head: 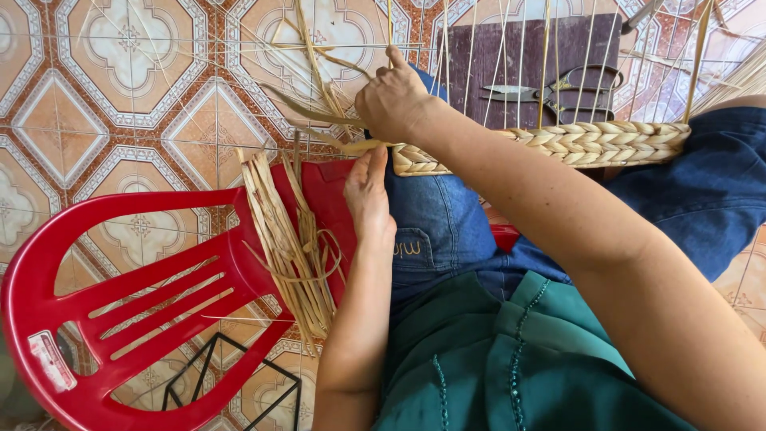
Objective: Weaving dried natural fibers into a complex pattern to create or repair a piece of furniture or a large basket.
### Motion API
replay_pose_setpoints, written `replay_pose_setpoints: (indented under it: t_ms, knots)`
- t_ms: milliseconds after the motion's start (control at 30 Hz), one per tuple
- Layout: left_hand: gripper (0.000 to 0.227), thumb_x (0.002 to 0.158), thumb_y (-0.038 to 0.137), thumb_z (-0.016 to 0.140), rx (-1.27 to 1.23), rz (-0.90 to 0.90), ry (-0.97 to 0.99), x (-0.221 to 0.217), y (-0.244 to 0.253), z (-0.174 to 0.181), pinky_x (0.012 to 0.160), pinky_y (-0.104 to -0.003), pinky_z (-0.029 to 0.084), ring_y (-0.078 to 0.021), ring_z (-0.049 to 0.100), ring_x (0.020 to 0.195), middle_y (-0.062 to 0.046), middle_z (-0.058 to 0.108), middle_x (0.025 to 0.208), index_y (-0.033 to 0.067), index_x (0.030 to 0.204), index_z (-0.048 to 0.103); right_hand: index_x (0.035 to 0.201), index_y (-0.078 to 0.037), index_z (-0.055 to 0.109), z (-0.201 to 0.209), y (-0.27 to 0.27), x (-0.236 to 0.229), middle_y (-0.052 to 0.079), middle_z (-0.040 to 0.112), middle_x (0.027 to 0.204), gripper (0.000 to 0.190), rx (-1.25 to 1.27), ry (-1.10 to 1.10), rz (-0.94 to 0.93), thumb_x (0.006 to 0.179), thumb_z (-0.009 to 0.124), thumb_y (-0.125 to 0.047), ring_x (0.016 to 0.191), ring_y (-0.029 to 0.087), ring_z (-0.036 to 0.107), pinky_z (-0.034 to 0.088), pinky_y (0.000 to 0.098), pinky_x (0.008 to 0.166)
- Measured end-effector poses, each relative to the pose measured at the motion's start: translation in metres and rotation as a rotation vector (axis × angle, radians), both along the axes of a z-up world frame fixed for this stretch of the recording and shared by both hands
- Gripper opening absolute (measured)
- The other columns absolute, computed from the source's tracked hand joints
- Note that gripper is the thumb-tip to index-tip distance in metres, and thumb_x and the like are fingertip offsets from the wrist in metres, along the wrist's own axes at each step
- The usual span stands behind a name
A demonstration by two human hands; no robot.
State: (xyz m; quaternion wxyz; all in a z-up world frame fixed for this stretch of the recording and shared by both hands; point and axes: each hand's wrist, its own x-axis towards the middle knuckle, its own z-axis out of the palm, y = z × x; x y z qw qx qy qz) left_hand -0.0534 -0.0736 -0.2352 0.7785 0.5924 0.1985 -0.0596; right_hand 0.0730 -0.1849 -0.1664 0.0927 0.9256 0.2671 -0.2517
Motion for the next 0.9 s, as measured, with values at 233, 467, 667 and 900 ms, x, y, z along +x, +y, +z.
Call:
replay_pose_setpoints:
  t_ms: [233,467,667,900]
  knots:
    - [0.021,0.096,0.022,0.078,-0.081,0.093,-0.082,0.010,-0.010,-0.013,0.101,-0.031,0.046,-0.0132,0.060,0.101,-0.001,0.067,0.099,0.0052,0.105,0.069,0.085,-0.011,0.065,0.000,-0.012,-0.005,0.002,0.059,0.062,0.032,0.158,-0.029,-0.054,0.102,0.045,-0.028,0.082,0.022,0.065,0.020,0.0569,0.121]
    - [0.016,0.095,0.017,0.075,-0.102,0.070,0.000,0.029,0.006,-0.043,0.081,-0.027,0.049,-0.0114,0.060,0.088,-0.002,0.070,0.097,0.0050,0.104,0.070,0.088,-0.010,0.066,-0.015,-0.028,-0.012,0.004,0.063,0.063,0.025,0.588,-0.138,-0.147,0.097,0.057,-0.031,0.068,0.021,0.065,0.031,0.0544,0.113]
    - [0.024,0.087,0.015,0.078,-0.046,0.043,0.232,0.041,0.001,-0.027,0.060,-0.025,0.041,-0.0115,0.055,0.073,-0.001,0.072,0.094,0.0096,0.109,0.070,0.085,-0.008,0.070,-0.007,-0.045,-0.039,0.005,0.068,0.075,0.010,0.853,-0.186,-0.196,0.091,0.067,-0.016,0.068,0.020,0.064,0.055,0.0405,0.086]
    - [0.020,0.094,0.010,0.061,-0.020,-0.155,0.039,0.040,-0.001,-0.025,0.070,-0.027,0.047,-0.0109,0.055,0.080,-0.002,0.066,0.096,0.0030,0.109,0.071,0.085,-0.008,0.076,0.029,-0.043,-0.082,0.006,0.071,0.079,0.010,0.921,-0.643,-0.210,0.082,0.080,-0.016,0.076,0.026,0.066,0.053,0.0412,0.066]
